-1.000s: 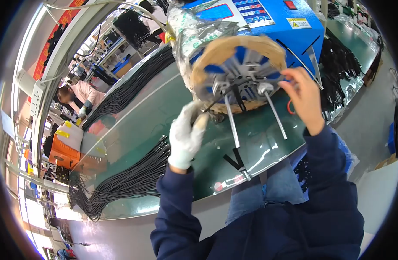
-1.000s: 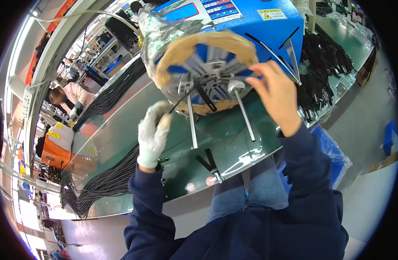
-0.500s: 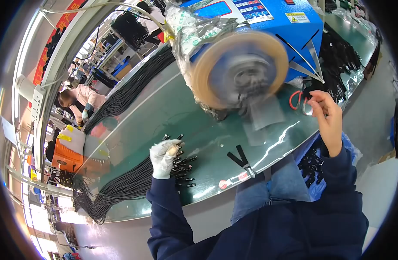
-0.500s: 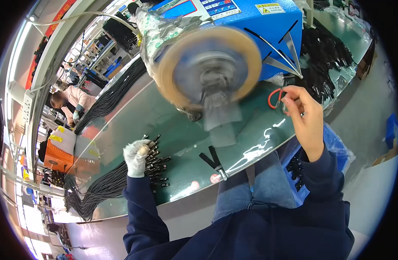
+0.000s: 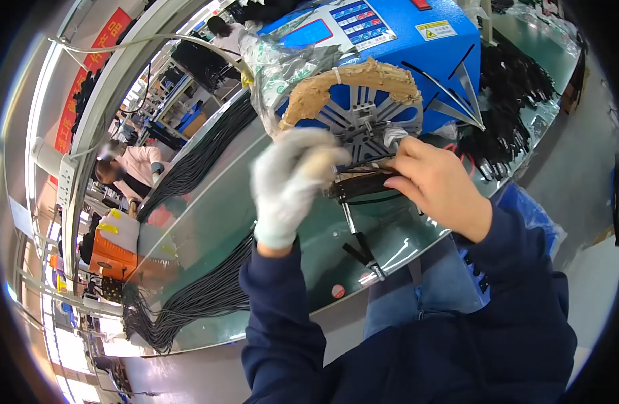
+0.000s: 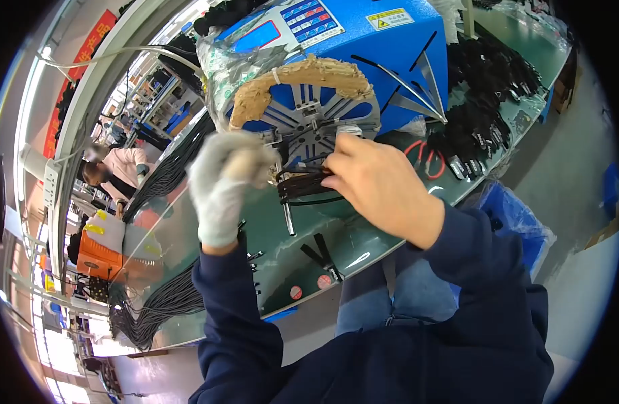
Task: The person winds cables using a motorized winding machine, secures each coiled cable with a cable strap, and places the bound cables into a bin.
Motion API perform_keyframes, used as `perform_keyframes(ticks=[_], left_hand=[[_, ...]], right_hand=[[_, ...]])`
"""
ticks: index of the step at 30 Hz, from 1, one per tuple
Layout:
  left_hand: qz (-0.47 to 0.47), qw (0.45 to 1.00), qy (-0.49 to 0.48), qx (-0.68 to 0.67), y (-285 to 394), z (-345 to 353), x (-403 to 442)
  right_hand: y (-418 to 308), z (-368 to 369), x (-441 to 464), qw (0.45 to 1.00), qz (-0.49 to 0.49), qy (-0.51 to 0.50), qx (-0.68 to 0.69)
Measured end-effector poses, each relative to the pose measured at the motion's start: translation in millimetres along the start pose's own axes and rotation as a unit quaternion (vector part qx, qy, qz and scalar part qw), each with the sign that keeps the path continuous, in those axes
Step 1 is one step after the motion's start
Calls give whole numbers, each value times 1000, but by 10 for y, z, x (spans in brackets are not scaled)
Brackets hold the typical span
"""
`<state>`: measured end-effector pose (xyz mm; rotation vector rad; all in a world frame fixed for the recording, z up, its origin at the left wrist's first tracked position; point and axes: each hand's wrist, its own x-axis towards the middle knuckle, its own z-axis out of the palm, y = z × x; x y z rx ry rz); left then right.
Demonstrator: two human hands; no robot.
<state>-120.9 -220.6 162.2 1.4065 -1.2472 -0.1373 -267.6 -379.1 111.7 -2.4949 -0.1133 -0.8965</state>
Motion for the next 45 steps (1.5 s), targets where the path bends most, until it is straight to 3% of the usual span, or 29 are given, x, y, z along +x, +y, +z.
perform_keyframes(ticks=[2, 3, 5, 6, 7, 8, 9, 11, 12, 14, 18, 19, 22, 24, 25, 29, 30, 32, 34, 35, 36, 38, 39, 42, 43, 45], left_hand=[[-74, 984, 160, 18, -161, -138, -311], [-144, 984, 104, 30, -199, -125, -453], [-251, 960, -122, -6, -425, 13, -719], [-241, 953, -181, -28, -524, 176, -813], [-280, 927, -205, -140, -517, 342, -795], [-339, 906, -223, -116, -443, 417, -704], [-317, 914, -244, -69, -499, 420, -583], [-190, 964, -179, -47, -832, 516, -557], [-83, 990, -92, -72, -1262, 685, -639], [-4, 990, -5, -140, -1485, 830, -662], [-133, 952, 6, -275, -1335, 876, -641], [-223, 933, -30, -280, -1012, 729, -562], [-310, 892, -74, -321, -781, 667, -475], [-280, 864, -55, -415, -990, 806, -518], [-277, 870, -31, -407, -853, 810, -487], [-232, 902, -17, -364, -819, 821, -566], [-189, 946, -59, -257, -814, 800, -607], [-101, 986, -107, -80, -833, 744, -757], [-18, 994, -45, -95, -621, 805, -917], [15, 996, -36, -81, -488, 789, -980], [129, 983, -74, 108, -245, 625, -970], [106, 983, -147, 40, -98, 603, -1048], [16, 983, -162, -90, -56, 646, -1098], [-194, 921, -280, -189, -214, 627, -1348], [-187, 899, -209, -336, -117, 760, -1388], [-205, 857, -220, -418, -53, 872, -1399]], right_hand=[[-111, 71, -5, 997, -54, 38, -50], [-175, 111, -22, 990, -91, 69, -80], [-253, 112, -28, 987, -90, 43, -129], [-283, 120, -31, 984, -88, 28, -154], [-258, 154, -12, 975, -118, 32, -186], [-263, 175, 5, 972, -113, 2, -204], [-277, 188, 19, 968, -108, -28, -223], [-250, 265, 54, 957, -113, -54, -262], [-248, 287, 67, 954, -112, -52, -274], [-252, 298, 102, 947, -110, -47, -298], [-312, 286, 192, 956, -45, -80, -278], [-364, 249, 271, 959, -17, -96, -265], [-297, 159, 508, 965, 33, -157, -207], [-76, 151, 679, 960, -18, -209, -184], [-53, 85, 814, 945, -7, -286, -158], [-120, 77, 688, 941, -8, -270, -204], [-195, 58, 682, 910, -24, -324, -256], [-267, 24, 355, 922, -117, -259, -261], [-609, -241, 37, 950, -188, -155, -195], [-734, -319, -70, 958, -126, -212, -147], [-806, -356, -154, 955, -65, -272, -97], [-789, -340, -270, 965, -21, -259, 37], [-763, -335, -297, 963, -2, -255, 82], [-776, -276, -431, 961, 40, -234, 140], [-803, -280, -478, 961, 57, -228, 143], [-798, -291, -572, 972, 46, -207, 100]])
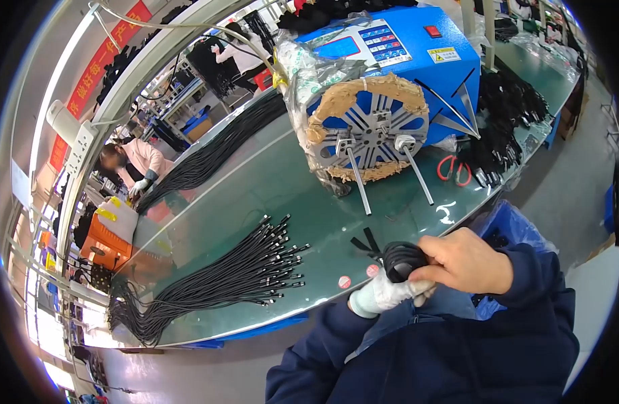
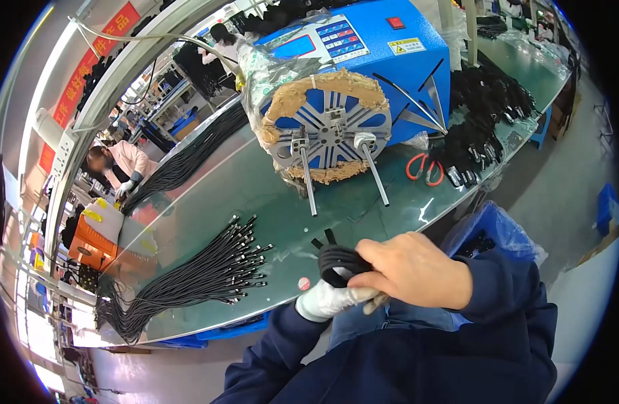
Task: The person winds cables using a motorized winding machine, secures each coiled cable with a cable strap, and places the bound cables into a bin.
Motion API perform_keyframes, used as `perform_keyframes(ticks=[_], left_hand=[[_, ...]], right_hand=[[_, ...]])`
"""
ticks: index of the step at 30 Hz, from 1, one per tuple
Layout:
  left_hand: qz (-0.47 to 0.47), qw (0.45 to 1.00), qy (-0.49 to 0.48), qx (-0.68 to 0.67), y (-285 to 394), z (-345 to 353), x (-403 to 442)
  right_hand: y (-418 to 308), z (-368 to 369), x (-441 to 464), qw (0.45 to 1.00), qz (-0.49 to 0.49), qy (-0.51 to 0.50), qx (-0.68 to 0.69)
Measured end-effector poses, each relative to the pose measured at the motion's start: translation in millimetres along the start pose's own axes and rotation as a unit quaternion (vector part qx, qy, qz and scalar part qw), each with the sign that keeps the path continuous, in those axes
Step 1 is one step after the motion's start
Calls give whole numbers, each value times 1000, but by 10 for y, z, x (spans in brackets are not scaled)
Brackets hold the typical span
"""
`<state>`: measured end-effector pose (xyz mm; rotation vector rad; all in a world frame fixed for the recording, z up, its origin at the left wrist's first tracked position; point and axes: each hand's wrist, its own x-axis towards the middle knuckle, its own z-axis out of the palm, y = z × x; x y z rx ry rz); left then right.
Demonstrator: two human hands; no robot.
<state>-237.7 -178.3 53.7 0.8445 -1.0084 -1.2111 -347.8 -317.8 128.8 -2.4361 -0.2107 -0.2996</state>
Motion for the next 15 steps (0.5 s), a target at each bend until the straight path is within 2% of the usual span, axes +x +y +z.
perform_keyframes(ticks=[1, 3, 5, 7, 9, 10, 13, 14, 15], left_hand=[[-6, 999, -13, -46, -20, 50, 7], [-78, 988, 28, -132, 42, 147, 36], [-83, 983, 15, -163, -8, 167, 64], [-88, 974, -23, -206, -139, 276, 85], [-138, 965, -27, -219, -39, 430, 86], [-145, 964, -26, -219, -51, 416, 64], [-148, 970, 27, -189, -23, 369, 1], [-152, 970, 27, -189, -43, 313, -15], [-142, 971, 19, -189, -63, 253, -18]], right_hand=[[0, -67, -57, 999, 28, 12, 15], [-35, -317, -117, 995, 86, 37, 44], [194, -372, -93, 971, -53, 210, 101], [307, -182, 33, 936, -123, 181, 274], [347, 88, 57, 921, -74, 41, 381], [380, 185, 54, 906, -70, 21, 417], [536, 67, -43, 973, -8, 45, 224], [547, 51, -61, 961, 25, 72, 267], [475, -97, -92, 957, 82, 26, 278]])
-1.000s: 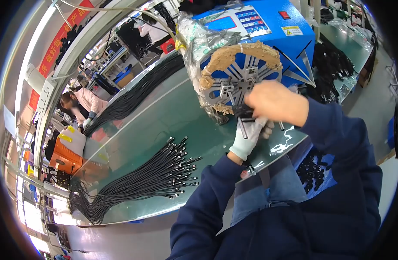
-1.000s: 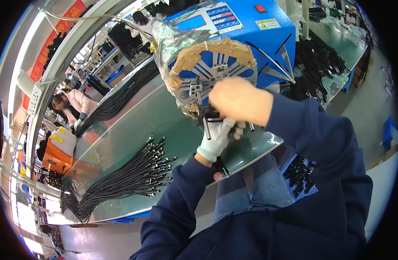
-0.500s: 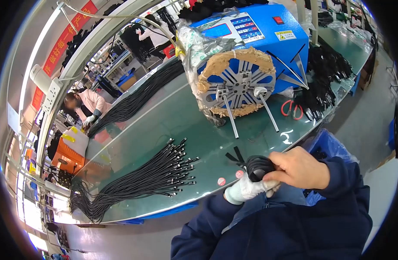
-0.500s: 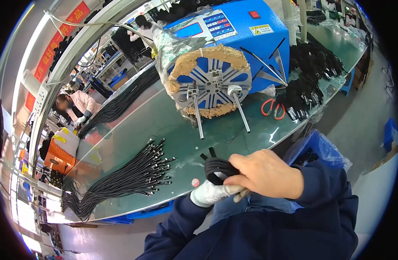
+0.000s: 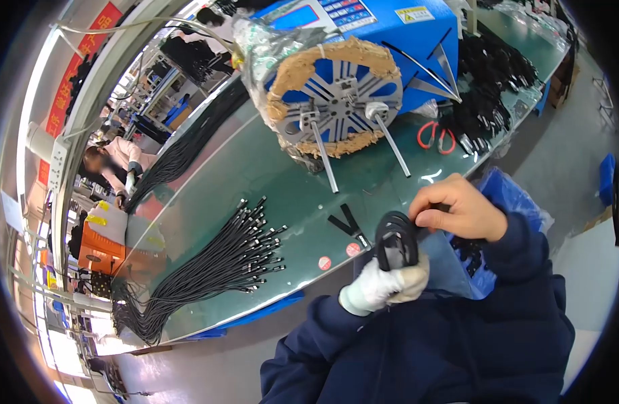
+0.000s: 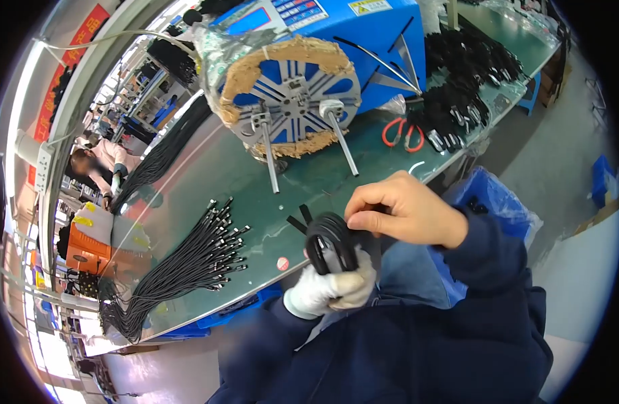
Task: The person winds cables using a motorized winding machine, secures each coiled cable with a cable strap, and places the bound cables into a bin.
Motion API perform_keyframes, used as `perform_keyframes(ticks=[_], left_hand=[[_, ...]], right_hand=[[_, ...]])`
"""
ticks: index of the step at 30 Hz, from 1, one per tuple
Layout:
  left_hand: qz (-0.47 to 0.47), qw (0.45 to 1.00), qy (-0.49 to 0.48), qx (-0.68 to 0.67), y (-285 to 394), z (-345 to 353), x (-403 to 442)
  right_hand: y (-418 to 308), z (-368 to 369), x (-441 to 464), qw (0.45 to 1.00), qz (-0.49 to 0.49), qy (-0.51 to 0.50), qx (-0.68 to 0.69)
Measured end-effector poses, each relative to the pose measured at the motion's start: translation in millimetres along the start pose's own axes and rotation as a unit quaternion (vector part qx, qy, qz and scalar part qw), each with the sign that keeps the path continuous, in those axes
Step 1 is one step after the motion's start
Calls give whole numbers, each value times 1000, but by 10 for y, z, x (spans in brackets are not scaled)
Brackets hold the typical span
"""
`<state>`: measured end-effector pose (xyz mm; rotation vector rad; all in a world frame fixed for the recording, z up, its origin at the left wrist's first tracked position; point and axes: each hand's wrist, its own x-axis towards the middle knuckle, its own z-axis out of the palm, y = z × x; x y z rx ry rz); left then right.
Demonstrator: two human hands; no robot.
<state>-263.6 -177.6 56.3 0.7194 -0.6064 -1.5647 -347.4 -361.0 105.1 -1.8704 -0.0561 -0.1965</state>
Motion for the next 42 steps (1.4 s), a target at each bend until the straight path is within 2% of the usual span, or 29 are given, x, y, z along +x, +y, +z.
perform_keyframes(ticks=[2, 4, 5, 8, 9, 11, 14, 16, 18, 19, 20, 22, 25, 26, 27, 28, 29, 32, 33, 36, 37, 38, 40, 41, 42], left_hand=[[6, 999, 36, 27, 53, 6, 15], [8, 999, 27, 23, 72, -40, 50], [7, 999, 32, 26, 63, -55, 57], [0, 1000, 30, 1, 81, -85, 43], [0, 1000, 28, -13, 100, -96, 28], [-10, 998, 13, -54, 124, -164, -19], [-24, 999, -3, -41, 157, -184, -57], [-42, 998, 27, 43, 216, -192, -51], [-68, 978, 90, 175, 289, -211, -32], [91, 905, 106, 401, 258, -177, -12], [240, 759, 113, 595, 226, -143, 6], [193, 720, 33, 666, 227, -232, 16], [35, 631, -45, 773, 217, -311, 57], [39, 728, -84, 679, 108, -360, 50], [42, 810, -121, 572, -77, -413, 27], [42, 876, -157, 453, -179, -417, 33], [-7, 885, -199, 421, -219, -418, 65], [-147, 885, -314, 311, -290, -382, 166], [-190, 876, -351, 271, -303, -370, 198], [-117, 880, -440, 134, -182, -237, 255], [-86, 880, -457, 92, -94, -149, 273], [-111, 879, -459, 66, 24, -30, 276], [-79, 977, -192, 40, 126, 74, -3], [-52, 996, -59, 33, 177, 125, -141], [11, 999, -23, 22, 57, -35, -177]], right_hand=[[115, -53, -29, 970, -173, 16, -169], [192, 66, -82, 955, -203, -30, -216], [190, 71, -90, 941, -225, -14, -252], [128, -18, -124, 951, -156, -91, -250], [91, -46, -148, 978, -104, -108, -148], [38, -109, -175, 988, 3, -143, 58], [214, -72, -187, 963, -180, -197, -47], [105, 12, -248, 931, -260, -128, -224], [-10, 141, -286, 855, -346, -60, -382], [27, 292, -267, 807, -411, 35, -422], [18, 402, -227, 776, -437, 91, -446], [-33, 485, -190, 788, -385, 97, -470], [-92, 525, -304, 873, -206, 3, -443], [-128, 470, -264, 924, -126, -91, -350], [-189, 367, -148, 951, -43, -181, -246], [-221, 273, -48, 954, 41, -266, -135], [-143, 228, 37, 935, 64, -348, -38], [210, 258, 126, 893, -31, -410, 184], [239, 239, 156, 893, -119, -397, 173], [84, 136, 49, 927, -256, -269, 52], [53, 153, 7, 927, -315, -203, -30], [24, 139, -63, 926, -324, -158, -111], [-47, 72, -228, 891, -352, -66, -280], [-86, 51, -306, 856, -365, -19, -367], [-32, 115, -368, 860, -355, 15, -367]])
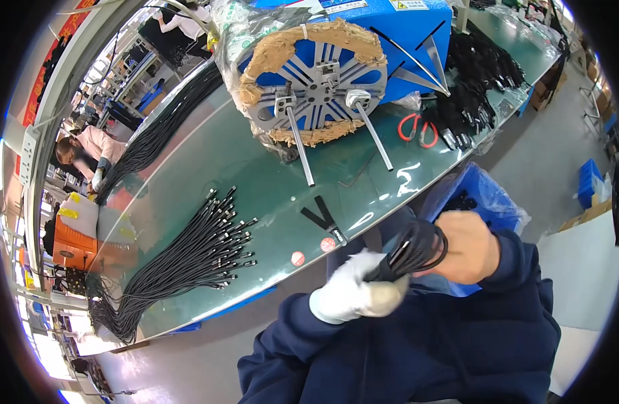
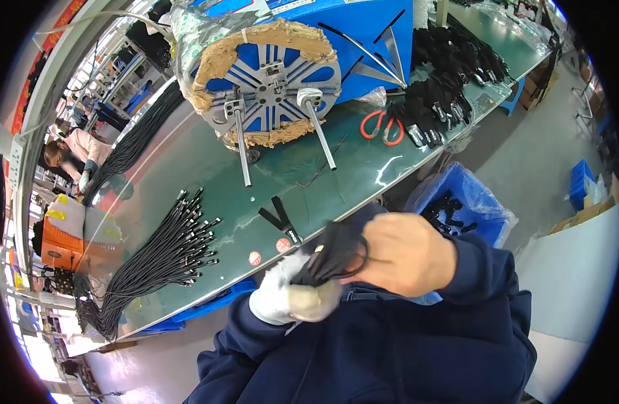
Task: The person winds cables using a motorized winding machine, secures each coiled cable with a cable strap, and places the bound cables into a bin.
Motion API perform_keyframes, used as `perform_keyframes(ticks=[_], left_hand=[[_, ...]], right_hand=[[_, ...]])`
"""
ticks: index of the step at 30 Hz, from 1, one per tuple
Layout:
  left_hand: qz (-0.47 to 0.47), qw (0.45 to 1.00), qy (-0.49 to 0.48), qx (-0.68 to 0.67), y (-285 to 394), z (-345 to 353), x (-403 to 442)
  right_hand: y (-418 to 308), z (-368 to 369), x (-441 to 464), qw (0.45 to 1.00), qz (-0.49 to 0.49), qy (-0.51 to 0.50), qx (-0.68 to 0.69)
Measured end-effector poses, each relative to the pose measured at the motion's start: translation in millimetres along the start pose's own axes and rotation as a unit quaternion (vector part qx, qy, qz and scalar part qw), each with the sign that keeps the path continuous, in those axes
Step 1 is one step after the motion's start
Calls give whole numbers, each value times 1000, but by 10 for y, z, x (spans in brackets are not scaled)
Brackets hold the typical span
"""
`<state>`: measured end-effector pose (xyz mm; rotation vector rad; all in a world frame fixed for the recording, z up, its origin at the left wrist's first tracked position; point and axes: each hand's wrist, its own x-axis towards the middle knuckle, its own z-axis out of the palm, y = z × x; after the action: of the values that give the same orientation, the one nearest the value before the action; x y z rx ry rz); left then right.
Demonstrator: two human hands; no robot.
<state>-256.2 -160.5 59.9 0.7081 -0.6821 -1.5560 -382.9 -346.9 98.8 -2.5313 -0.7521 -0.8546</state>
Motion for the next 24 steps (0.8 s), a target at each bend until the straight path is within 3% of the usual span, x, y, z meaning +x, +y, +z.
perform_keyframes(ticks=[1, 2, 4, 5, 6, 8, 10, 11, 14, 15, 17, 18, 20, 22, 23, 24], left_hand=[[-53, 996, 54, -45, -17, 21, -10], [-23, 993, 84, 85, -33, 5, 16], [31, 933, 142, 330, -86, -17, 108], [50, 918, 155, 360, -83, -8, 170], [142, 873, 137, 447, -111, -54, 222], [231, 855, 97, 454, -245, -189, 307], [77, 946, 157, 271, -219, -80, 235], [-4, 968, 183, 172, -215, -40, 200], [0, 986, 163, 47, -273, -126, 197], [-18, 983, 158, 91, -268, -142, 194], [118, 923, 176, 321, -340, -193, 251], [186, 865, 179, 431, -401, -251, 293], [290, 675, 240, 635, -643, -367, 347], [240, 626, 326, 667, -617, -201, 351], [82, 686, 319, 648, -490, -135, 355], [134, 668, 318, 660, -502, -157, 331]], right_hand=[[-49, 115, -81, 999, 19, 25, -13], [-88, 220, -148, 998, 40, 49, -24], [-125, 295, -205, 995, 77, 60, -25], [-110, 299, -199, 994, 88, 63, -25], [-105, 298, -186, 993, 99, 68, -25], [-70, 274, -159, 995, 87, 47, -24], [32, 292, -190, 996, 80, 28, -17], [101, 384, -212, 994, 79, 69, -13], [38, 488, -319, 990, 112, 65, -53], [21, 542, -321, 988, 109, 99, -50], [-49, 562, -347, 985, 135, 89, -66], [-71, 567, -347, 983, 145, 86, -76], [-62, 690, -375, 972, 184, 111, -92], [-44, 798, -361, 961, 226, 123, -105], [-30, 851, -351, 954, 250, 131, -98], [-26, 854, -327, 955, 260, 133, -60]])
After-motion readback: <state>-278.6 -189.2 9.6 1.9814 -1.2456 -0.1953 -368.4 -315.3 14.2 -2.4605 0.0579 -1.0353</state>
